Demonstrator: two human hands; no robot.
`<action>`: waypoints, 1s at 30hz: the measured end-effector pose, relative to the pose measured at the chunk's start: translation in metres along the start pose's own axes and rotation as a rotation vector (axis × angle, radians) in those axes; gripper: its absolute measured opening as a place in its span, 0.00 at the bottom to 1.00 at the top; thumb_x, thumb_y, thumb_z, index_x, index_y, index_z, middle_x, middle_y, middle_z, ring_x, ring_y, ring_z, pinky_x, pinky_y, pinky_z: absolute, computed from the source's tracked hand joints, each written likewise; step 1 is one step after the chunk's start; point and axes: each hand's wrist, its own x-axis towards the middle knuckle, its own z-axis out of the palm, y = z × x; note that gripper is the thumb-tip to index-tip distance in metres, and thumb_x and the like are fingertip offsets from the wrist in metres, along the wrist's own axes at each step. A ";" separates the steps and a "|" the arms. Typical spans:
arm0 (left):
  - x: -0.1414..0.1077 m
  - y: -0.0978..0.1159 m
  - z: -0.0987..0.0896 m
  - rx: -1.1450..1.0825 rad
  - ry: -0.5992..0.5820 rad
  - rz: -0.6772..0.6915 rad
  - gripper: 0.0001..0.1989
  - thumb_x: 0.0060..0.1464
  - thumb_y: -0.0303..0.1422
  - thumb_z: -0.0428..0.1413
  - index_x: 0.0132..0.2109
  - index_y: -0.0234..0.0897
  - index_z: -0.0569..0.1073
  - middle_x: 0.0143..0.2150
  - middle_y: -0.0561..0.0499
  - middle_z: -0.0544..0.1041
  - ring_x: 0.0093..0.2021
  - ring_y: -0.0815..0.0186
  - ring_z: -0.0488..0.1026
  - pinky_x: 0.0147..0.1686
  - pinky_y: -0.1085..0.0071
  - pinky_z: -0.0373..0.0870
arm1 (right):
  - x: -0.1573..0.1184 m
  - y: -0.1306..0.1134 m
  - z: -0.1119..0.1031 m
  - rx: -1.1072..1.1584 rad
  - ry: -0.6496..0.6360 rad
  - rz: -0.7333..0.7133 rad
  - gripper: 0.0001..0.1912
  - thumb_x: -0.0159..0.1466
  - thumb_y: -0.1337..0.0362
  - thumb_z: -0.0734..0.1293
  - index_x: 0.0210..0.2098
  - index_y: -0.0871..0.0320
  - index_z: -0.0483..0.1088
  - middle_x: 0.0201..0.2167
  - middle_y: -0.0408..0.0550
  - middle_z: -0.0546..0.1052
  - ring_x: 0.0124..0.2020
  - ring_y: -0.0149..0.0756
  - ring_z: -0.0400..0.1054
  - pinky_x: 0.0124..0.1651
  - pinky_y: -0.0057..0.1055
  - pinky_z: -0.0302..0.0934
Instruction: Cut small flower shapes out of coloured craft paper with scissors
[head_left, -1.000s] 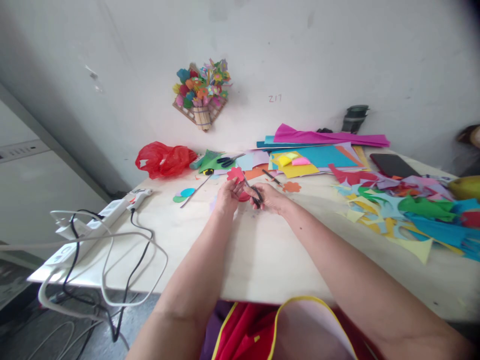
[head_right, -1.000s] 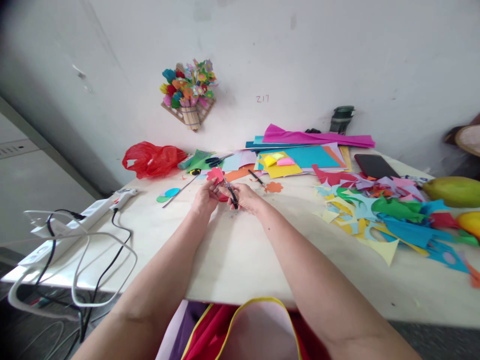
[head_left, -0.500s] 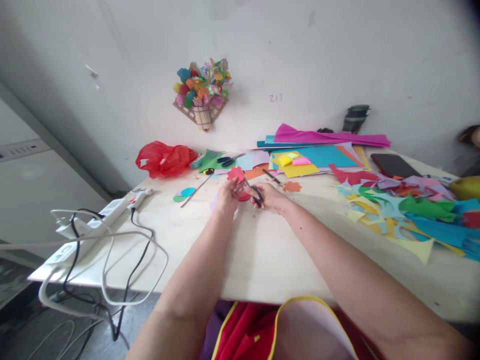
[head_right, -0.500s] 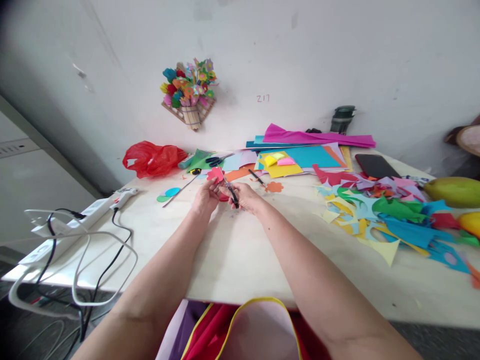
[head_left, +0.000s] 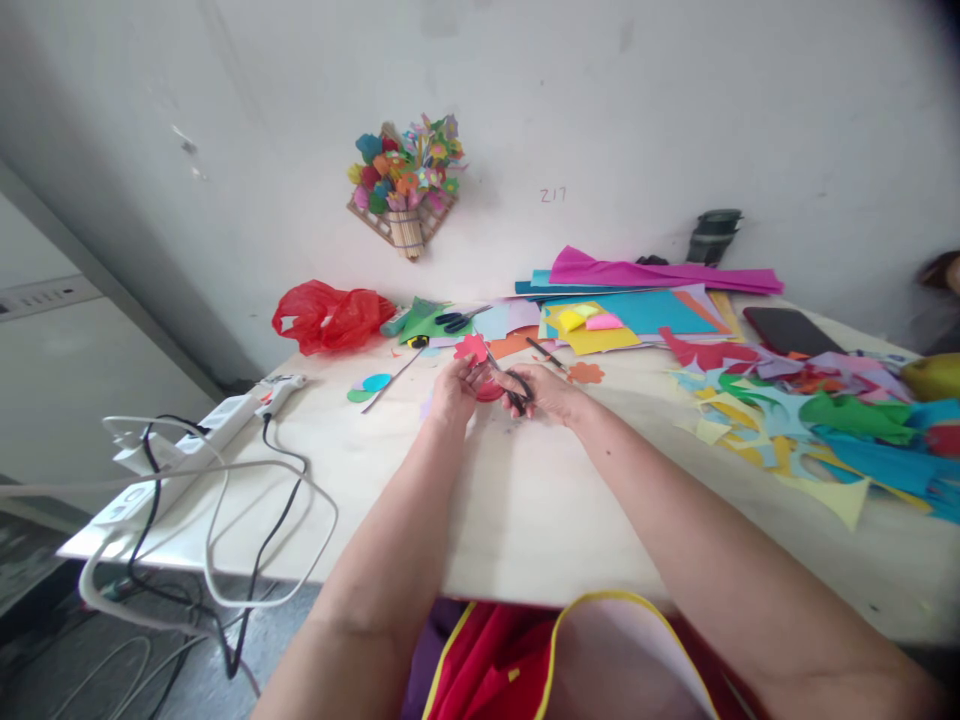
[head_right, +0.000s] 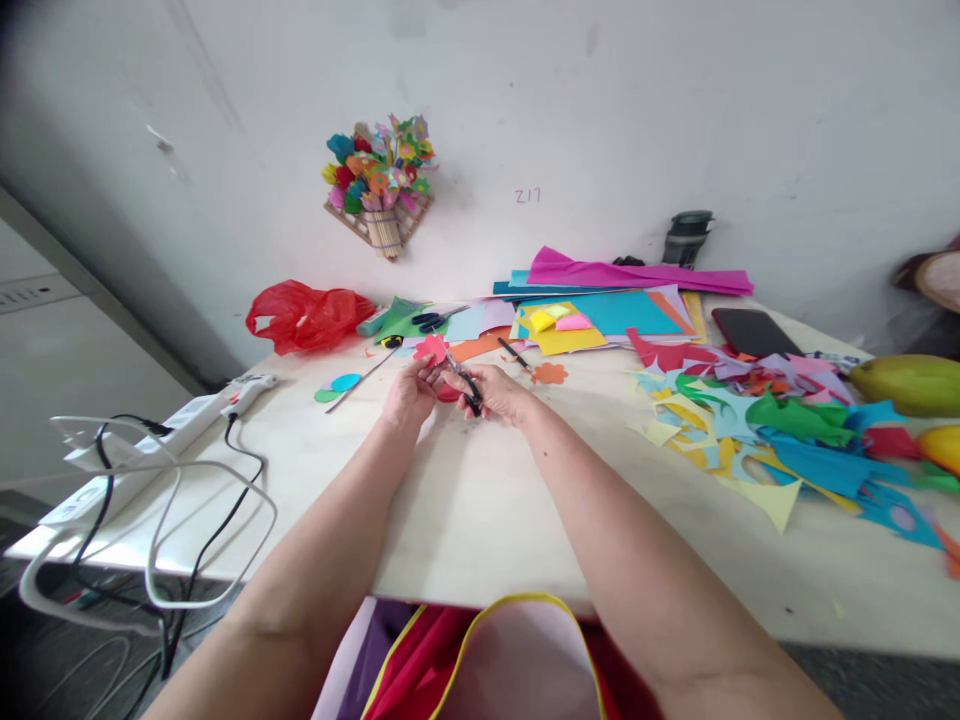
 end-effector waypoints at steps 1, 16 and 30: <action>0.001 0.001 -0.001 0.004 0.003 0.006 0.06 0.51 0.21 0.55 0.30 0.35 0.73 0.26 0.49 0.78 0.28 0.66 0.78 0.40 0.70 0.75 | 0.000 -0.001 -0.004 -0.018 -0.025 0.003 0.16 0.66 0.56 0.69 0.29 0.60 0.67 0.19 0.43 0.75 0.15 0.25 0.67 0.13 0.19 0.51; 0.016 0.016 -0.019 0.099 -0.094 0.040 0.07 0.44 0.18 0.57 0.28 0.35 0.72 0.24 0.51 0.77 0.27 0.67 0.76 0.42 0.69 0.75 | -0.021 -0.019 -0.066 -0.382 -0.252 0.118 0.12 0.57 0.58 0.73 0.26 0.62 0.73 0.15 0.42 0.73 0.13 0.24 0.60 0.17 0.21 0.52; 0.017 0.011 -0.021 0.319 -0.196 -0.019 0.06 0.40 0.20 0.57 0.28 0.33 0.74 0.24 0.51 0.77 0.27 0.68 0.75 0.33 0.72 0.72 | -0.019 -0.019 -0.066 -0.525 -0.218 0.126 0.23 0.48 0.49 0.79 0.33 0.61 0.79 0.17 0.42 0.72 0.16 0.25 0.62 0.20 0.22 0.56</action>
